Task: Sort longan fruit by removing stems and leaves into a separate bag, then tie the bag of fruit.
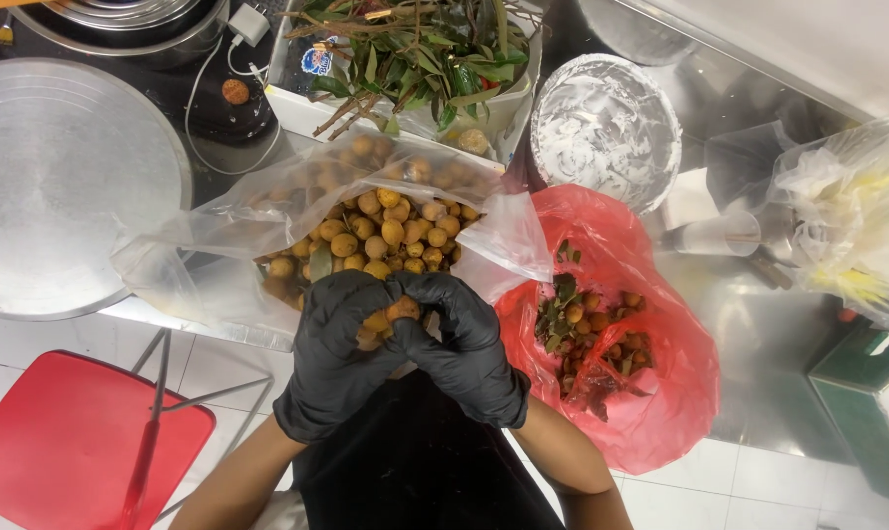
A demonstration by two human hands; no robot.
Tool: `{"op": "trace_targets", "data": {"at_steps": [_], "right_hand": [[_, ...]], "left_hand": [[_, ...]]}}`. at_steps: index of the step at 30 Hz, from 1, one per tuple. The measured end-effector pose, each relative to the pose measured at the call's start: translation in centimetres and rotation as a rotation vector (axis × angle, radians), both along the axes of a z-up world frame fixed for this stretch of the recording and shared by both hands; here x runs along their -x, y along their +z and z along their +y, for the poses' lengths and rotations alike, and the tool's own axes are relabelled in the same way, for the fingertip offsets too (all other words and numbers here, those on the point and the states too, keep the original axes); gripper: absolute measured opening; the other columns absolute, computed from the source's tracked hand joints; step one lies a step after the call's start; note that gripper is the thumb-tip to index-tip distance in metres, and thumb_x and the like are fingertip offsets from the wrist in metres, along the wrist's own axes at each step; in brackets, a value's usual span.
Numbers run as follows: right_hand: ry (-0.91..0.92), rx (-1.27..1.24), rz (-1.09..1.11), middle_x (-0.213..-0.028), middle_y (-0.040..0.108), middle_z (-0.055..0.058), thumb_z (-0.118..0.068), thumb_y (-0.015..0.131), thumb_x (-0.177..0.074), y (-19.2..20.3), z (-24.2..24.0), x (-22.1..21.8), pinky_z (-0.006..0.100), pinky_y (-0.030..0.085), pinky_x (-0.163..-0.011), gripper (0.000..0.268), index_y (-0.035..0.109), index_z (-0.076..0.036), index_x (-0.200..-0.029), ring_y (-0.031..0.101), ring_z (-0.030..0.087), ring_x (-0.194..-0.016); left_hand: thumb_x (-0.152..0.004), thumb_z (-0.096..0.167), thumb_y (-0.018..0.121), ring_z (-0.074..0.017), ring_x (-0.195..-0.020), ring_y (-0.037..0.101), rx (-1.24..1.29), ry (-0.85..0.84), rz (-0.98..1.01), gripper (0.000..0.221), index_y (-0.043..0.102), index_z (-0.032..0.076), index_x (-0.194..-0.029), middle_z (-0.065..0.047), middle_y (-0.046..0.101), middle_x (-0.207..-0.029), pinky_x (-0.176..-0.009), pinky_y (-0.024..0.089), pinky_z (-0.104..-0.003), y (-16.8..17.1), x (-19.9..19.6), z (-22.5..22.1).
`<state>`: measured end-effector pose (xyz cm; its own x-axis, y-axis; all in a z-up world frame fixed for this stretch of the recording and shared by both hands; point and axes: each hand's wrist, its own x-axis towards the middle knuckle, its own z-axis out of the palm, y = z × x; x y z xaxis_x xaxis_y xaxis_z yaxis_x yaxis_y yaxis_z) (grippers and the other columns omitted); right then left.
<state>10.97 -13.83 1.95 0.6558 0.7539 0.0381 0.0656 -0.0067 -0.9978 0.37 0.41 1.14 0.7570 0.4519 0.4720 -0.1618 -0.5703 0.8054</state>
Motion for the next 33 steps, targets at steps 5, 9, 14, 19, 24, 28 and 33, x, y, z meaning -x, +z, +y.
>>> {"op": "trace_targets", "data": {"at_steps": [5,9,14,19,24,28,33], "right_hand": [[-0.05,-0.008,-0.138,-0.125,0.069,0.009,0.005,0.072,-0.092,0.2,-0.3,0.0,0.031,0.055,-0.101,0.036,0.062,-0.002,-0.126,0.068,0.017,-0.114],[-0.07,0.01,-0.253,-0.122,0.071,0.008,0.004,0.074,-0.092,0.4,-0.9,0.2,0.03,0.057,-0.097,0.037,0.061,-0.003,-0.126,0.07,0.016,-0.111],[-0.104,0.018,0.148,-0.12,0.07,0.006,0.005,0.07,-0.093,1.4,-5.2,-1.5,0.029,0.057,-0.092,0.043,0.061,-0.002,-0.135,0.067,0.013,-0.106],[-0.102,0.668,0.181,-0.106,0.077,0.006,-0.012,0.075,-0.09,-2.7,-15.9,-7.7,0.029,0.055,-0.087,0.029,0.076,-0.001,-0.117,0.068,0.013,-0.096],[-0.472,0.494,0.163,-0.124,0.071,0.01,-0.017,0.066,-0.096,-18.5,-25.4,-14.6,0.034,0.053,-0.094,0.044,0.061,-0.001,-0.136,0.066,0.02,-0.111],[-0.261,1.075,-0.9,-0.112,0.066,0.025,-0.024,0.077,-0.082,-31.1,-29.6,-19.6,0.055,0.048,-0.084,0.047,0.063,-0.001,-0.12,0.059,0.044,-0.095],[-0.41,0.944,-0.665,-0.106,0.062,0.026,-0.017,0.075,-0.079,-29.4,-27.4,-16.9,0.057,0.045,-0.086,0.039,0.062,-0.01,-0.115,0.054,0.047,-0.1]], "left_hand": [[-0.069,0.015,0.09,-0.036,-0.117,0.06,-0.01,-0.025,0.042,0.063,0.058,0.007,-0.123,-0.013,0.063,-0.121,-0.102,0.048,-0.046,-0.4,0.0,-0.2],[-0.071,0.013,0.088,-0.0345,-0.118,0.06,0.028,-0.057,0.08,0.063,0.059,0.008,-0.126,-0.013,0.063,-0.122,-0.1,0.05,-0.044,-0.6,0.0,-0.5],[-0.074,0.016,0.089,-0.034,-0.118,0.059,0.032,-0.156,0.164,0.064,0.059,0.008,-0.13,-0.015,0.058,-0.125,-0.095,0.052,-0.041,2.2,-0.6,-0.7],[-0.079,0.015,0.088,-0.0318,-0.117,0.062,-0.047,-0.032,0.159,0.06,0.061,0.01,-0.133,-0.014,0.058,-0.127,-0.097,0.053,-0.039,2.7,-0.2,-1.2],[-0.081,0.011,0.087,-0.0339,-0.117,0.061,-0.113,0.047,0.224,0.052,0.065,0.009,-0.127,-0.014,0.062,-0.125,-0.098,0.051,-0.041,2.6,-1.0,-1.6],[-0.083,0.009,0.084,-0.0325,-0.12,0.062,-0.115,0.014,0.204,0.047,0.066,0.009,-0.127,-0.013,0.064,-0.127,-0.101,0.052,-0.041,4.0,-1.4,-2.4],[-0.084,0.009,0.083,-0.0271,-0.115,0.064,-0.007,0.05,0.277,0.047,0.067,0.01,-0.129,-0.013,0.062,-0.126,-0.098,0.053,-0.038,3.9,-0.5,-2.6]]}}
